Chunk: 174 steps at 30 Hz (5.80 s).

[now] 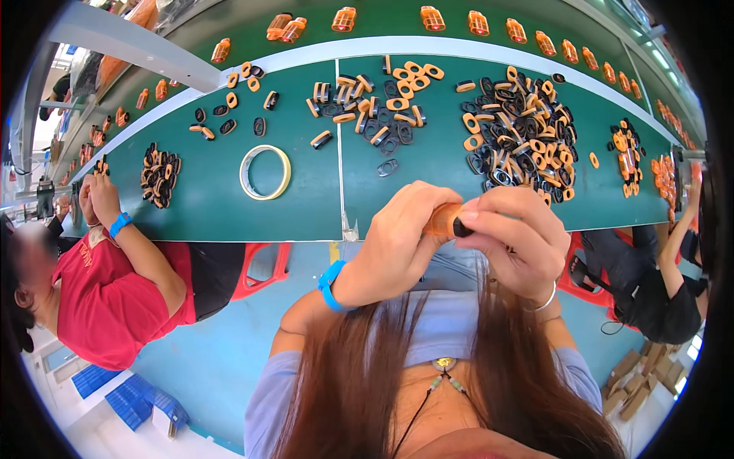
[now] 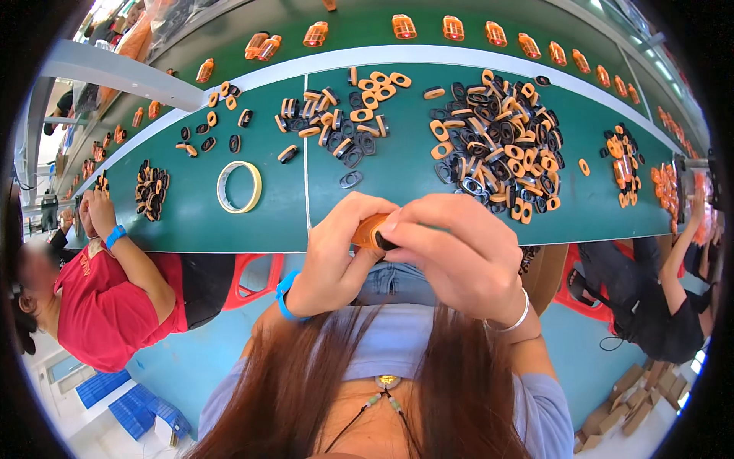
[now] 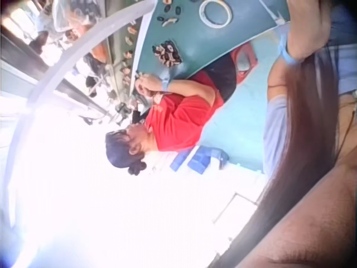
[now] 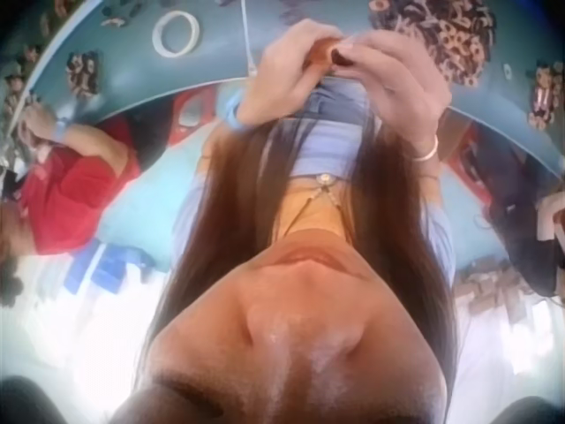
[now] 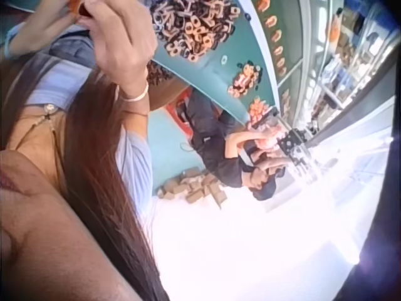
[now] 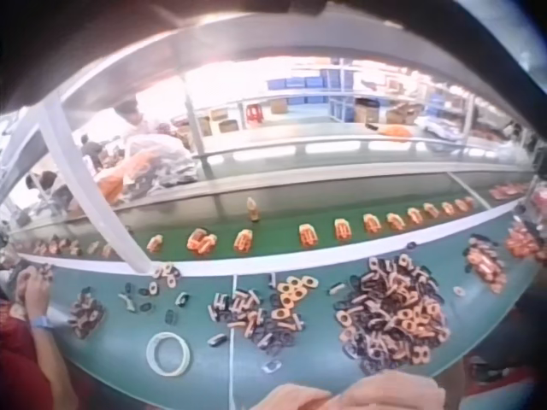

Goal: Assembling black rubber seals onto orange plastic component housings on a production line.

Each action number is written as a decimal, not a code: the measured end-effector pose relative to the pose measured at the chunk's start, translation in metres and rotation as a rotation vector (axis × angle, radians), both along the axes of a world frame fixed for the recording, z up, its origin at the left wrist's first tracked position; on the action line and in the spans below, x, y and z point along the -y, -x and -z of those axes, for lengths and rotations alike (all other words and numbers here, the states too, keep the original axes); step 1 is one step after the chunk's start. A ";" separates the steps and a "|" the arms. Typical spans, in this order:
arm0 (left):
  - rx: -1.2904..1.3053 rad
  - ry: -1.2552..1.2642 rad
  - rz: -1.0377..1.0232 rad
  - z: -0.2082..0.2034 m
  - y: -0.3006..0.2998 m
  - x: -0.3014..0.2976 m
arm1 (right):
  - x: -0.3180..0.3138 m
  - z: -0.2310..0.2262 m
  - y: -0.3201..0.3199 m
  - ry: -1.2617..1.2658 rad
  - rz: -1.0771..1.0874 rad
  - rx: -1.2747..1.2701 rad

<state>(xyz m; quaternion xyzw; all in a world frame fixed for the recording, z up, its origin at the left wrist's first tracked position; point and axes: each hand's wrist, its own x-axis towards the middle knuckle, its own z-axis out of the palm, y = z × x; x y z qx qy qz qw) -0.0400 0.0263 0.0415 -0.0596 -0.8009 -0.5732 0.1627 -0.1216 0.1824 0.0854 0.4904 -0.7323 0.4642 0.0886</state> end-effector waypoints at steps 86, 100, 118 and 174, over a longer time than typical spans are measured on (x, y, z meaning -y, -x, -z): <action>0.481 -1.095 0.135 0.003 0.006 -0.026 | -0.016 0.011 0.020 -0.174 -0.011 -0.184; 0.122 -0.314 -0.041 0.031 0.000 -0.026 | -0.023 0.011 0.021 -0.208 -0.074 0.114; 0.025 0.230 -0.147 0.009 -0.009 -0.030 | -0.022 0.003 -0.008 -0.385 0.011 -0.137; 0.470 -1.625 0.419 0.008 0.007 -0.003 | 0.019 0.019 0.027 -0.039 -0.185 0.212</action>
